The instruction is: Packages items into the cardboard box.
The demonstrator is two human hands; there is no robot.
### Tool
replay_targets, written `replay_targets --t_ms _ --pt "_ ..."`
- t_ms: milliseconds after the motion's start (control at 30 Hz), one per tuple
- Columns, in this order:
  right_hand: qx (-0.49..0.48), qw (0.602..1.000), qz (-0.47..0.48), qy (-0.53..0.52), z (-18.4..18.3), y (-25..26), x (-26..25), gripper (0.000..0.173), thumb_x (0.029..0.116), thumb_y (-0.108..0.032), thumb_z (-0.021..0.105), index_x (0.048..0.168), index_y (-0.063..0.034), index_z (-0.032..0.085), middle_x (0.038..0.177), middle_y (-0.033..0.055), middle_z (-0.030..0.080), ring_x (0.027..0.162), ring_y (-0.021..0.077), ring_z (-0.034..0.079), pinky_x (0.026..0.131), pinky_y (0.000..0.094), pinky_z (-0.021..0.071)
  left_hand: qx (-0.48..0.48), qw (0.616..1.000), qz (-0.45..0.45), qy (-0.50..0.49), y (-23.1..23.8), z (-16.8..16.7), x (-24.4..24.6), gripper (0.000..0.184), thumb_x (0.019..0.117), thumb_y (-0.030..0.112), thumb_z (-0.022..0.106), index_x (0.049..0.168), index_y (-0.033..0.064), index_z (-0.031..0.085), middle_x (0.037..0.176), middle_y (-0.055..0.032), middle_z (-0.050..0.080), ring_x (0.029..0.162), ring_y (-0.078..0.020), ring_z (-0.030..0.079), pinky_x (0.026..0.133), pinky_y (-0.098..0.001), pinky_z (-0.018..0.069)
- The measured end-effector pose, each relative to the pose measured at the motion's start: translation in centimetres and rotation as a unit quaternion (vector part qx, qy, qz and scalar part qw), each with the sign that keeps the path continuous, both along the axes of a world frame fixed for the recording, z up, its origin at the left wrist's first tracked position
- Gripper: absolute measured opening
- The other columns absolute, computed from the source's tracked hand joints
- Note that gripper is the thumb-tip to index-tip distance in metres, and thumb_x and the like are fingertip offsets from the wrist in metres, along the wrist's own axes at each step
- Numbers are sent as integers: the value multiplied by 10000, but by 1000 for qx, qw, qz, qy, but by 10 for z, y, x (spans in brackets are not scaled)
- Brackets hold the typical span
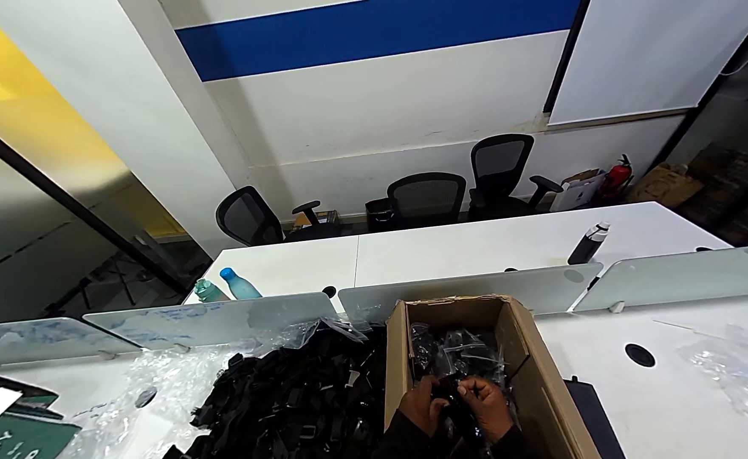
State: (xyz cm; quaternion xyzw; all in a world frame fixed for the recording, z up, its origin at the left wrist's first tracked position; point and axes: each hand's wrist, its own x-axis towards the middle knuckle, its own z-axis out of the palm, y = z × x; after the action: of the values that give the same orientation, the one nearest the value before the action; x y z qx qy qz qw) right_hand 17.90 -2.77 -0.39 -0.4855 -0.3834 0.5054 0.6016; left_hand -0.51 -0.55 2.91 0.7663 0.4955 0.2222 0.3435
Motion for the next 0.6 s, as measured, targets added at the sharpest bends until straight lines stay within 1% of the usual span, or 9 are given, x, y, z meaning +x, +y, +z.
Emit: replay_targets --t_ms 67,100,167,267,367,400,533,600 --pt "25 998 35 34 -1 -2 1 66 894 -79 694 878 -57 753 851 9 748 778 65 692 746 262 588 -7 999 19 -28 1 -1 -1 428 950 182 702 1286 -61 597 965 -220 742 792 -341 745 788 -516 609" --pt "40 996 55 60 -2 -3 2 107 913 -72 658 915 -54 763 894 20 758 815 75 702 774 273 592 -15 998 32 -48 2 -2 -1 420 937 149 708 1280 -66 597 955 -215 742 776 -321 744 779 -498 613" --pt "62 988 98 97 -5 -4 3 192 903 -103 628 1011 -56 780 995 40 770 906 96 714 835 299 593 -27 995 53 -85 3 -4 -2 406 918 112 713 1262 -70 598 946 -207 735 757 -289 736 761 -470 614" --pt "108 980 148 84 -11 -2 6 254 925 -191 654 1105 -60 777 1096 53 760 1014 111 697 916 317 569 -42 991 60 -113 5 -7 -5 396 911 88 711 1253 -73 592 986 -208 730 792 -273 741 779 -449 621" --pt "131 975 174 46 -14 -1 7 292 969 -213 642 1176 -39 752 1155 63 745 1066 113 684 961 325 556 -44 991 56 -116 4 -6 -9 387 914 69 690 1251 -88 583 1013 -221 724 826 -291 741 794 -459 619" --pt "133 974 178 34 -14 -1 7 300 977 -208 635 1192 -30 745 1167 64 742 1078 114 682 973 326 554 -46 992 52 -109 4 -3 -9 382 920 63 681 1255 -90 580 1023 -227 721 841 -302 740 808 -472 615" --pt "118 978 172 8 -11 -5 5 290 956 -157 639 1187 -15 743 1182 62 747 1098 108 688 988 318 552 -32 996 39 -78 3 -3 -11 392 937 69 650 1286 -91 569 1025 -238 718 841 -331 732 808 -506 602" --pt "109 980 167 -4 -9 -6 5 282 930 -126 653 1172 -15 747 1178 55 750 1087 98 692 975 310 558 -27 996 41 -69 4 -4 -9 396 932 45 632 1299 -87 567 1059 -243 719 888 -344 737 838 -515 598"
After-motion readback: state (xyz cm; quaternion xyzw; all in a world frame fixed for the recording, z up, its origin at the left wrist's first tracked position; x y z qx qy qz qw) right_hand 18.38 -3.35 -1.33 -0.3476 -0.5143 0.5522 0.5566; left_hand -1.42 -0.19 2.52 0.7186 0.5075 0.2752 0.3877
